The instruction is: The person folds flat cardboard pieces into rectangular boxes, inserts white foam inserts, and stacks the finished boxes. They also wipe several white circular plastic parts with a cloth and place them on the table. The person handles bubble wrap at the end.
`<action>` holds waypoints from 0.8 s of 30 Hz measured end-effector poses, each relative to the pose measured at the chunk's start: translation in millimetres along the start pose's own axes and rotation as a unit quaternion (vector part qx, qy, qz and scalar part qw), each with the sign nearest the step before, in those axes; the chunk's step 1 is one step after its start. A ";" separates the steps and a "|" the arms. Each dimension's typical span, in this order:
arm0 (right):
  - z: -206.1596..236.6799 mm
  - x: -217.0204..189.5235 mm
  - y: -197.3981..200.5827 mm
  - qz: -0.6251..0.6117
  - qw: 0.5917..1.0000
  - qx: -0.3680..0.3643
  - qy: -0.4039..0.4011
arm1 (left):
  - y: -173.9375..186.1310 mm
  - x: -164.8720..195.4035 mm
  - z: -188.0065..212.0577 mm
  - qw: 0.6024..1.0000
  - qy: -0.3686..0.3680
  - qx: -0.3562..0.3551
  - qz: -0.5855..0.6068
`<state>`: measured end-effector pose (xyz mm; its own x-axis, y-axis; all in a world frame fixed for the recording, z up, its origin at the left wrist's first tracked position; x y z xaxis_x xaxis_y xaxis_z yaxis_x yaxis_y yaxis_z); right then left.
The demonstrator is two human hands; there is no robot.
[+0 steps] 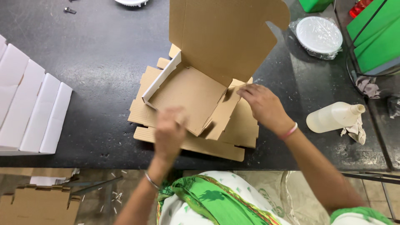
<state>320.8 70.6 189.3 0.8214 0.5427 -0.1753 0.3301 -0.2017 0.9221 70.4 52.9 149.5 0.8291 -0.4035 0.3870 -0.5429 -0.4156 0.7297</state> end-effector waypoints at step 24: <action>-51.4 38.2 -57.1 0.022 0.972 -0.161 0.171 | -33.7 72.6 17.0 0.986 0.089 -0.143 -0.005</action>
<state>309.4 144.8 147.7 0.6100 0.7902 -0.0588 0.0894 0.0051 0.9960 146.6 23.7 143.4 0.8580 -0.2413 0.4534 -0.4963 -0.1626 0.8528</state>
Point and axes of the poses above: each hand's wrist, its own z-axis away from the middle knuckle, its own y-axis out of the back of the hand, x = y × z, the point moved 8 cm from there along -z, towards the middle knuckle, and after that the axes turned 13 degrees about -z, right-handed, at the moved point
